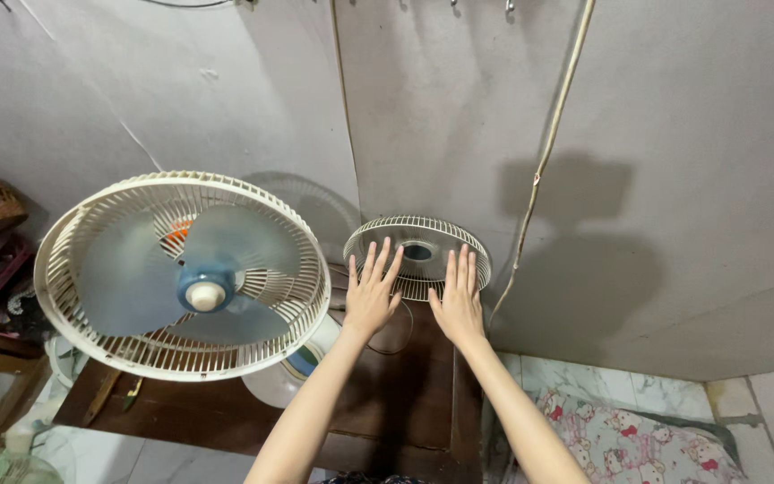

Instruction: The person reassembles a white electric fan by attaching the front grille to the fan head and securing it. They then move a green fan onto the table and begin to loosen its grille with a screwdriver.

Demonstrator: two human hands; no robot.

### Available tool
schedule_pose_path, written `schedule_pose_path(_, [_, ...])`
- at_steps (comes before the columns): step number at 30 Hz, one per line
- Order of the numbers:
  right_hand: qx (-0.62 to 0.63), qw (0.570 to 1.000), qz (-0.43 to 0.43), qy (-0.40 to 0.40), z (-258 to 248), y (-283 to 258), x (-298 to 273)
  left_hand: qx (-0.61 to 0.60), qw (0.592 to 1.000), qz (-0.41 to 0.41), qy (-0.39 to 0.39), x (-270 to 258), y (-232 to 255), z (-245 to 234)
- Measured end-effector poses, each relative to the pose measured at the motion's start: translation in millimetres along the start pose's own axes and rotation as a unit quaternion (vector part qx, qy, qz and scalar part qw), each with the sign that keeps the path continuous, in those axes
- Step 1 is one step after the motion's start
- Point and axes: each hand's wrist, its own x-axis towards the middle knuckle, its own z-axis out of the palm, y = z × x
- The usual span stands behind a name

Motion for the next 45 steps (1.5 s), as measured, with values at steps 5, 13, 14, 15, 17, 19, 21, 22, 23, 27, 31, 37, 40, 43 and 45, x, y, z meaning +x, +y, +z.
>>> schedule_pose_path(5, [-0.02,0.999,0.038,0.006,13,7,21,-0.023,0.999,-0.013,-0.022,31,-12,7])
schedule_pose_path(13, [-0.054,0.997,0.056,0.017,33,28,38,-0.016,0.998,-0.06,-0.033,53,-29,34])
schedule_pose_path(14, [-0.052,0.997,0.059,0.017,35,30,39,-0.006,0.997,-0.064,-0.035,55,-31,37])
schedule_pose_path(15, [-0.051,0.997,0.062,0.016,36,32,39,0.005,0.997,-0.068,-0.036,55,-33,40])
schedule_pose_path(17, [-0.064,0.996,0.046,0.033,39,34,38,-0.009,0.997,-0.077,-0.029,55,-33,44])
schedule_pose_path(19, [-0.082,0.995,0.028,0.052,40,34,36,0.002,0.997,-0.081,-0.01,53,-33,43])
schedule_pose_path(21, [-0.106,0.992,0.01,0.072,38,33,35,0.039,0.996,-0.08,0.02,49,-32,39])
schedule_pose_path(22, [-0.124,0.989,0.004,0.078,37,33,34,0.037,0.996,-0.078,0.035,47,-31,37])
schedule_pose_path(23, [-0.141,0.987,-0.002,0.083,35,31,32,0.035,0.995,-0.075,0.05,44,-30,34])
schedule_pose_path(27, [-0.209,0.973,-0.027,0.096,26,26,26,0.061,0.989,-0.07,0.114,35,-25,22])
schedule_pose_path(31, [-0.276,0.958,-0.04,0.069,17,21,16,0.065,0.99,-0.072,0.105,25,-19,19])
schedule_pose_path(37, [-0.306,0.949,-0.061,0.048,17,25,-3,0.068,0.986,-0.048,0.147,3,-14,25])
schedule_pose_path(40, [-0.314,0.945,-0.079,0.05,21,31,-12,0.055,0.984,-0.023,0.169,-11,-9,23])
schedule_pose_path(43, [-0.298,0.948,-0.09,0.062,22,35,-27,0.028,0.984,-0.022,0.176,-25,0,13])
schedule_pose_path(45, [-0.274,0.954,-0.096,0.074,18,37,-34,0.008,0.983,-0.031,0.183,-32,7,5])
